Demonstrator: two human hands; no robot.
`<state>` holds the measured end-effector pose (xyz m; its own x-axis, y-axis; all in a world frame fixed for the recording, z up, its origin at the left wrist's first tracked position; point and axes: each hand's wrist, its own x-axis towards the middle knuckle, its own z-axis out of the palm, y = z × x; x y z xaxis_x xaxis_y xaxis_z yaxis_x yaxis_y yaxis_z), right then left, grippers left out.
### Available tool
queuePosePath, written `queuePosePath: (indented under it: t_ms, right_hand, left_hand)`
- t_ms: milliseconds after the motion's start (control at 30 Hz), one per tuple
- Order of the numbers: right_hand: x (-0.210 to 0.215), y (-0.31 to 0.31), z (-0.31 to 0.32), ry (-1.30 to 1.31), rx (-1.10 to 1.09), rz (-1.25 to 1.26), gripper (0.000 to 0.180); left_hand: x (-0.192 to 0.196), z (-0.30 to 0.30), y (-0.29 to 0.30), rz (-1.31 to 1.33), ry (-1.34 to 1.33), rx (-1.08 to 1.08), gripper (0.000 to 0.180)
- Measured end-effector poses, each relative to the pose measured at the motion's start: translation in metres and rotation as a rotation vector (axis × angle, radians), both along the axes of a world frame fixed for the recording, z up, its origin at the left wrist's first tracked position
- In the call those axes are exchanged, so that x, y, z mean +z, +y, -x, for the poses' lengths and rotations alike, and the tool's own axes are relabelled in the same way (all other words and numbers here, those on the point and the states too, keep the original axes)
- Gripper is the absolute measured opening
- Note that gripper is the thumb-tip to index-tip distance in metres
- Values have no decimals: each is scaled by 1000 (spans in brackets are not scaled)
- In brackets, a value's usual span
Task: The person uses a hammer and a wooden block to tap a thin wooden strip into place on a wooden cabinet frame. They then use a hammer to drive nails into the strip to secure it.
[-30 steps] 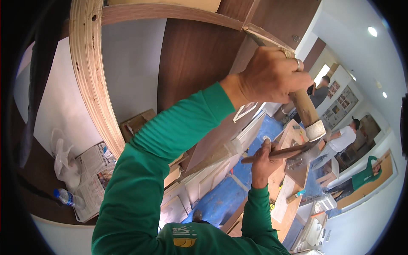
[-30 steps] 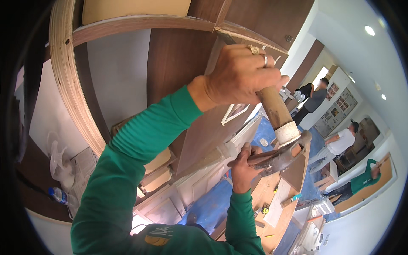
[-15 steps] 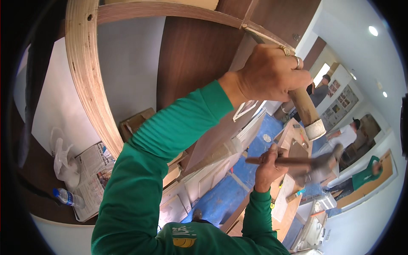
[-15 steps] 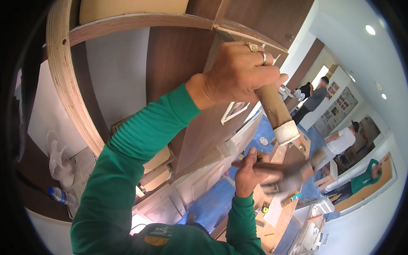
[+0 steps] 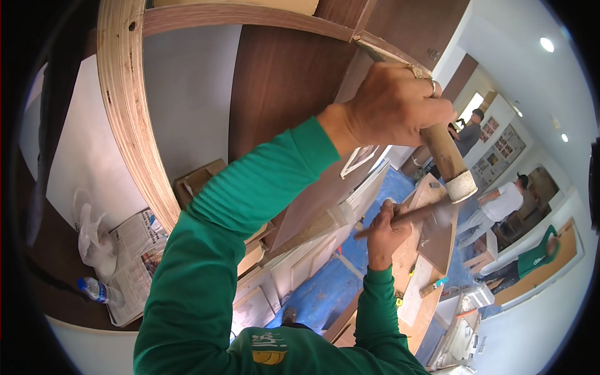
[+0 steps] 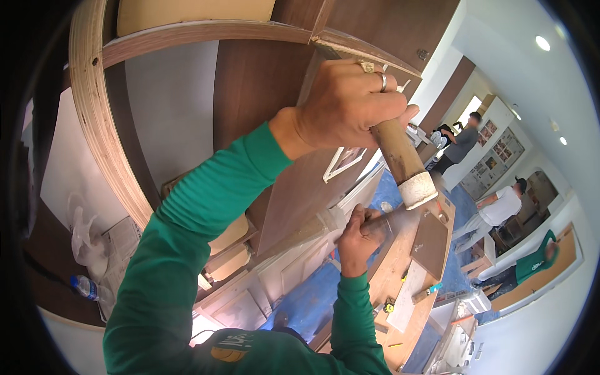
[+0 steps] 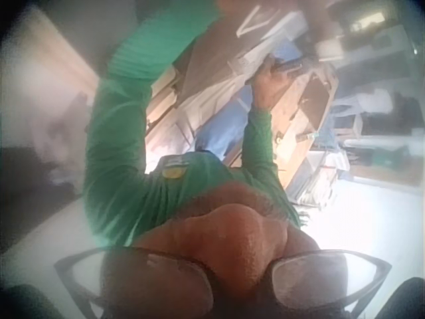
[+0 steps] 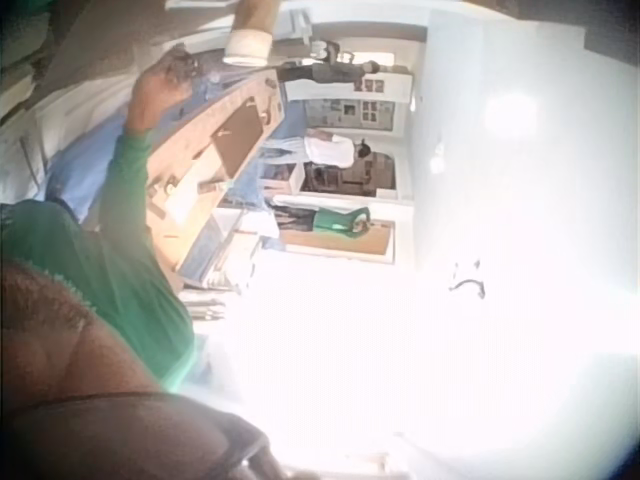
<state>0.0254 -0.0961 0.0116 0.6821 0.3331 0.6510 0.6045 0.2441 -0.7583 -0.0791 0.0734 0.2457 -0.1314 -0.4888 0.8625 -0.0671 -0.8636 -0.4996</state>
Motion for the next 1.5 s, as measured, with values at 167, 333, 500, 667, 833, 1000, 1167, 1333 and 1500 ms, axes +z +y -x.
queuePosePath:
  t_ms: [167,333,500,667,833,1000,1167,1333,1500]
  right_hand:
    - [1,-4,38,126,-16,-148,29]
    - [25,-7,45,95,168,-342,28]
    - [19,-13,21,35,35,-167,24]
    - [25,-6,26,111,26,-48,18]
    - [29,-13,22,74,54,-387,25]
    - [35,-13,26,99,4,-86,26]
    - [24,-29,10,91,46,-129,29]
    - [16,-47,12,153,118,-184,28]
    - [6,-72,4,145,78,-128,26]
  left_hand:
    - [0,1,1,1,3,-21,19]
    - [-2,1,2,11,38,14,20]
    - [1,2,1,-5,2,-1,19]
    - [1,0,1,-2,1,7,21]
    - [1,1,1,13,-6,20,24]
    - [1,0,2,8,-18,19,23]
    - [7,4,-6,82,82,42,16]
    - [37,2,-27,277,225,105,15]
    - [51,-2,-32,413,208,88,18]
